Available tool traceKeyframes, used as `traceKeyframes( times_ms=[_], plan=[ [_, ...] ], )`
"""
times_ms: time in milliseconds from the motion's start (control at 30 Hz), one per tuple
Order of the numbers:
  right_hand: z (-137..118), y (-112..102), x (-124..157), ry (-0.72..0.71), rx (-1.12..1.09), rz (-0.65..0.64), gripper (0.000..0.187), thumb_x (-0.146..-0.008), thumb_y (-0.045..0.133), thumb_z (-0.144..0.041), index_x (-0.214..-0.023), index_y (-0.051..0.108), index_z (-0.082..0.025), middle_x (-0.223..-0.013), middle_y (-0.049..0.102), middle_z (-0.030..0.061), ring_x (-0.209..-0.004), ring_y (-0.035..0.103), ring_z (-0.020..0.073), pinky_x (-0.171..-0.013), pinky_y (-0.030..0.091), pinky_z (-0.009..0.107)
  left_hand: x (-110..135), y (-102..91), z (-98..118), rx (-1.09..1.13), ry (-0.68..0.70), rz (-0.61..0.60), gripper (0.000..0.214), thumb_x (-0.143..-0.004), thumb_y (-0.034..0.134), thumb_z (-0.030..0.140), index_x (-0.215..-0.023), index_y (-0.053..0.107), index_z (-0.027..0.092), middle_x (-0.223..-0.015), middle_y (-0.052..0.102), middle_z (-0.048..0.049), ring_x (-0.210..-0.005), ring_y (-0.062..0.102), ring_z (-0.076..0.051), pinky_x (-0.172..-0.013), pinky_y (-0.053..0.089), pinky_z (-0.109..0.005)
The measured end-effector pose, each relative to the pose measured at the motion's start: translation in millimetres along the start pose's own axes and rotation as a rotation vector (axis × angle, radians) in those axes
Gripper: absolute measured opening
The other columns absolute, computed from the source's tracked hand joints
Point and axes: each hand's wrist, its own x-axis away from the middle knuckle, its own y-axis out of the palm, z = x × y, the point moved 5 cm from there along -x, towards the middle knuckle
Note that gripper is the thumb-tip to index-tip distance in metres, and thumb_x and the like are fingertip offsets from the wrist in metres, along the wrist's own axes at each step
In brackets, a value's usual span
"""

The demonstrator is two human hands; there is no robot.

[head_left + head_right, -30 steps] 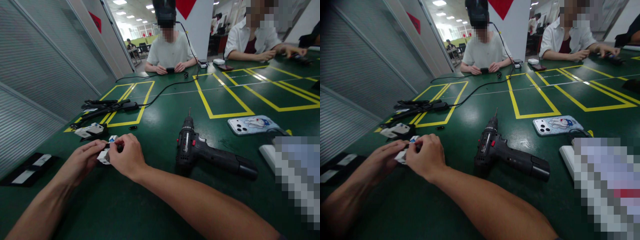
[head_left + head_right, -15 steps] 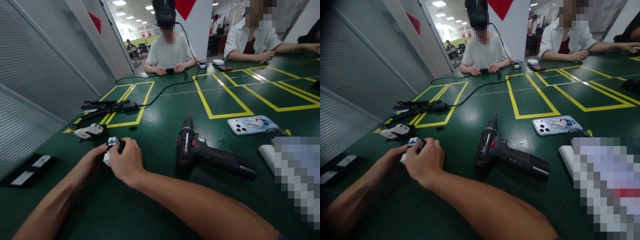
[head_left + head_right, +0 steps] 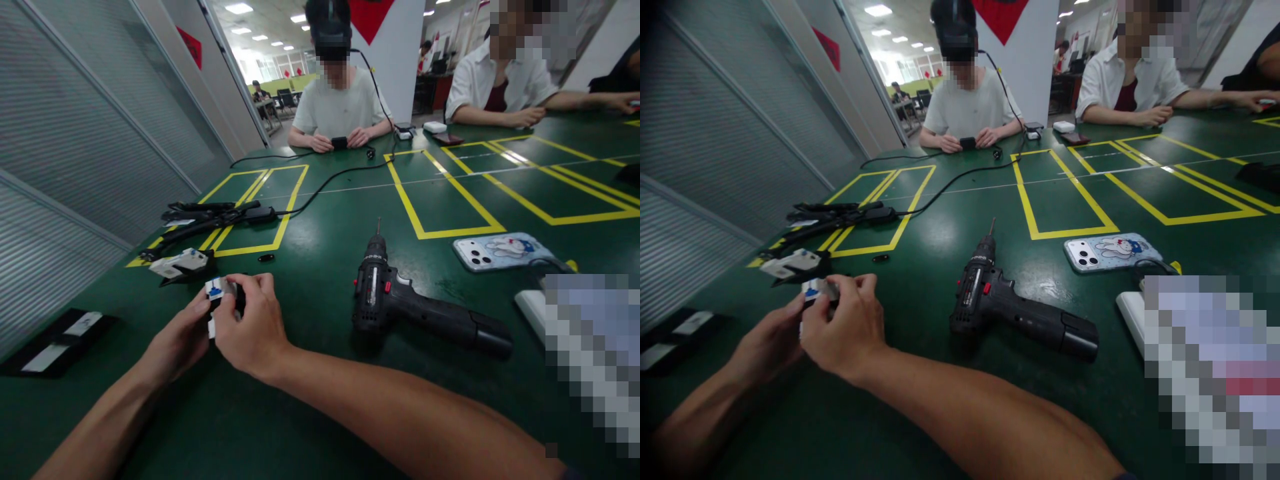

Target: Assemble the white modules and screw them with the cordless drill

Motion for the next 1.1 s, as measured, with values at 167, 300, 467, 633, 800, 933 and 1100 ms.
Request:
traceKeyframes(
  times_ms=[167, 300, 467, 633, 800, 933, 1100],
  plan=[
    [-2.2, -6.2, 0.9, -0.025, 0.007, 0.010, 0.038, -0.085, 0.070, -0.006, -0.115, 0.052, -0.018, -0.106, 0.038, 0.0032, -0.087, 0.049, 0.0159, -0.085, 0.046, 0.021, 0.6, 3.4, -0.1, 0.117, -0.041, 0.009, 0.035, -0.064, 0.072, 0.028, -0.097, 0.061, 0.027, -0.087, 0.068, 0.0009, -0.072, 0.065, -0.016, -0.066, 0.055, -0.022],
    [-8.6, -12.9, 3.6, -0.068, 0.026, -0.021, 0.042, -0.082, 0.073, -0.004, -0.115, 0.052, -0.018, -0.106, 0.038, 0.0035, -0.088, 0.048, 0.0170, -0.086, 0.045, 0.023, 2.6, 4.5, -1.5, 0.179, -0.079, 0.036, 0.034, -0.056, 0.076, 0.024, -0.088, 0.063, 0.025, -0.074, 0.068, 0.0015, -0.062, 0.065, -0.015, -0.059, 0.056, -0.022],
    [-16.4, -19.0, 6.2, -0.127, 0.100, -0.071, 0.048, -0.080, 0.075, -0.006, -0.118, 0.051, -0.021, -0.109, 0.037, 0.0032, -0.090, 0.048, 0.0191, -0.080, 0.048, 0.026, 5.4, 9.1, -9.0, 0.192, -0.122, 0.035, 0.035, -0.047, 0.082, 0.029, -0.077, 0.064, 0.023, -0.065, 0.067, 0.0006, -0.054, 0.063, -0.016, -0.050, 0.054, -0.021],
    [-22.0, -29.9, 12.2, -0.110, 0.175, -0.135, 0.039, -0.088, 0.070, -0.010, -0.119, 0.049, -0.019, -0.108, 0.037, 0.0040, -0.084, 0.049, 0.0190, -0.077, 0.050, 0.029, 7.6, 21.7, -9.1, 0.154, -0.095, -0.013, 0.038, -0.048, 0.082, 0.031, -0.082, 0.064, 0.023, -0.068, 0.068, -0.0009, -0.056, 0.065, -0.018, -0.054, 0.056, -0.024],
    [-51.3, -59.8, 23.2, -0.166, 0.515, -0.169, 0.045, -0.092, 0.061, -0.016, -0.131, 0.040, -0.009, -0.114, 0.033, 0.0112, -0.096, 0.040, 0.0264, -0.088, 0.042, 0.039, 3.8, 26.4, -10.0, 0.172, -0.121, -0.012, 0.039, -0.051, 0.081, 0.027, -0.086, 0.063, 0.025, -0.068, 0.068, 0.0009, -0.056, 0.065, -0.018, -0.056, 0.057, -0.027],
    [-75.9, -100.7, 29.4, -0.347, 0.962, -0.295, 0.069, -0.076, 0.064, -0.018, -0.136, 0.037, 0.001, -0.128, 0.017, 0.0207, -0.113, 0.022, 0.0352, -0.097, 0.028, 0.047, -0.1, 22.6, -6.9, 0.206, -0.115, 0.002, 0.043, -0.062, 0.074, 0.028, -0.102, 0.061, 0.025, -0.094, 0.069, -0.0031, -0.081, 0.067, -0.024, -0.074, 0.058, -0.036],
    [-43.4, -180.4, 30.3, 0.056, 1.499, -0.355, 0.100, -0.058, 0.066, -0.009, -0.147, 0.020, -0.007, -0.131, 0.011, 0.0212, -0.118, 0.012, 0.0414, -0.097, 0.019, 0.055, -0.1, 25.2, -5.6, 0.201, -0.118, -0.067, 0.048, -0.068, 0.066, 0.033, -0.115, 0.057, 0.022, -0.104, 0.067, -0.0078, -0.086, 0.065, -0.028, -0.079, 0.056, -0.041]
  ],
)
